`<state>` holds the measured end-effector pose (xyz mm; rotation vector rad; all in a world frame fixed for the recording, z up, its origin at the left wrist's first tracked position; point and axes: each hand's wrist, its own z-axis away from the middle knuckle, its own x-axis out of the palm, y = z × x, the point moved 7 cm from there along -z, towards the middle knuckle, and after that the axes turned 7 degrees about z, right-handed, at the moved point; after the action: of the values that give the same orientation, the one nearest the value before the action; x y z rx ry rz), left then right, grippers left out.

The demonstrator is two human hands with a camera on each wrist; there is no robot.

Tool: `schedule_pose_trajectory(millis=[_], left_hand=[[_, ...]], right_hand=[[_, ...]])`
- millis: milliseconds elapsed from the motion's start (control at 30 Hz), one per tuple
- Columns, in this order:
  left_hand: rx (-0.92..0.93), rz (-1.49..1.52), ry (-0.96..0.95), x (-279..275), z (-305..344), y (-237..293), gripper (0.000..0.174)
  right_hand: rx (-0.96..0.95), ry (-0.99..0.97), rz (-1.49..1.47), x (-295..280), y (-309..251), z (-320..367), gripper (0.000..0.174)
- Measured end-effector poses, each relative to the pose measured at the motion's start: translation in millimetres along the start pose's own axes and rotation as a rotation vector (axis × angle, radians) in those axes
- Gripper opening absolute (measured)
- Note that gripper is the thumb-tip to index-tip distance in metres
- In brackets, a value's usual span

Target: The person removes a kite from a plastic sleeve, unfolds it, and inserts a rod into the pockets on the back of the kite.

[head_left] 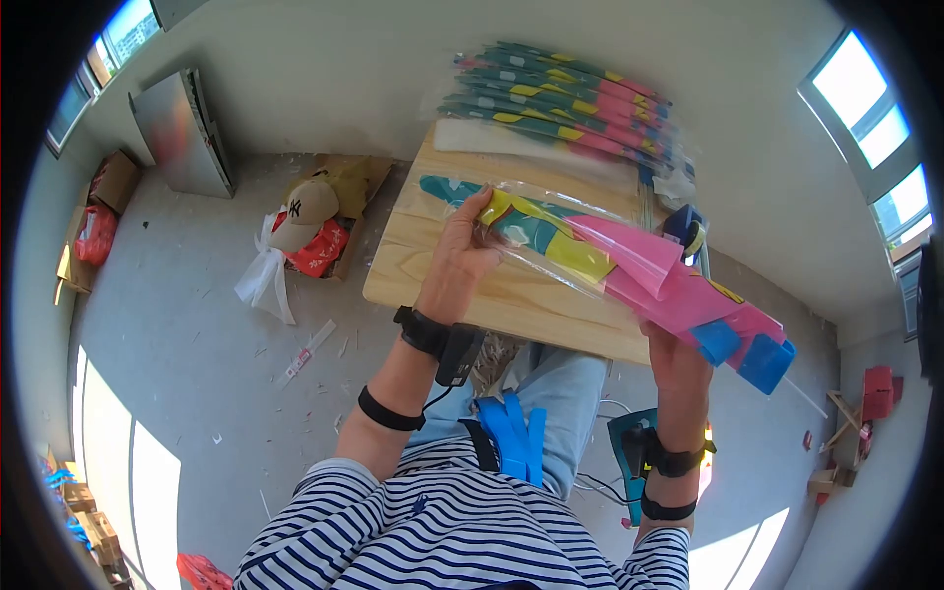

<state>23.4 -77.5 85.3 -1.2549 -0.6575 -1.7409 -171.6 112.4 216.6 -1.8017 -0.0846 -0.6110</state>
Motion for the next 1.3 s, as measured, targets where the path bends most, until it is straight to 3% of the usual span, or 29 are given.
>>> schedule_pose_trajectory(millis=[133,333,400,500,600,767,833,933,1000,1033,1100,1133,1200,1233,1300], left_hand=[[0.029,-0.047,0.062,-9.2,-4.4,5.3,0.012],[0.012,-0.044,0.027,-5.1,1.2,-3.0,0.013],[-0.009,-0.047,0.007,-4.9,1.9,-5.4,0.013],[0.019,-0.076,0.014,-3.3,1.2,-10.7,0.015],[0.052,-0.053,0.048,-5.2,1.0,-8.4,0.015],[0.0,-0.016,0.121,-24.9,-12.2,-4.7,0.012],[-0.049,-0.044,0.039,-21.0,-9.6,-9.1,0.013],[0.004,-0.058,0.125,-16.0,-3.2,-17.0,0.015],[0.018,-0.049,0.116,-6.8,2.2,-23.2,0.015],[0.03,-0.041,0.108,-5.7,2.4,-22.8,0.015],[0.015,-0.011,0.073,-9.4,-2.1,-22.0,0.015],[-0.003,0.016,0.037,-10.8,-5.5,-23.1,0.016],[-0.006,0.014,0.046,-16.3,-8.9,-23.9,0.016],[-0.008,0.009,0.056,-18.1,-9.5,-24.7,0.016],[-0.032,0.047,0.043,-18.2,-11.8,-29.4,0.016]], right_hand=[[0.038,-0.022,0.017,13.3,5.1,7.7,0.042],[-0.043,-0.1,0.152,41.4,2.8,19.9,0.028],[-0.15,0.019,0.445,36.0,-6.0,18.1,0.022],[-0.098,0.121,0.312,29.5,-6.1,13.7,0.02],[-0.12,0.077,0.327,32.0,-7.0,15.8,0.017],[-0.109,0.104,0.292,18.4,-3.4,16.5,0.026],[-0.123,0.11,0.277,12.8,-3.0,15.8,0.034],[-0.219,0.15,0.367,-1.4,-5.0,17.4,0.029],[-0.361,0.195,0.834,-29.3,-2.7,18.2,0.026],[-0.361,0.192,0.833,-37.6,0.3,16.1,0.026],[-0.292,0.285,0.434,-59.0,5.2,13.6,0.025],[-0.293,0.282,0.435,-61.3,2.8,14.0,0.025],[-0.2,0.312,0.913,-59.9,-3.1,15.0,0.033],[-0.201,0.304,0.914,-60.3,-7.1,15.0,0.033],[-0.226,0.319,1.236,-57.2,-18.8,16.0,0.03]])
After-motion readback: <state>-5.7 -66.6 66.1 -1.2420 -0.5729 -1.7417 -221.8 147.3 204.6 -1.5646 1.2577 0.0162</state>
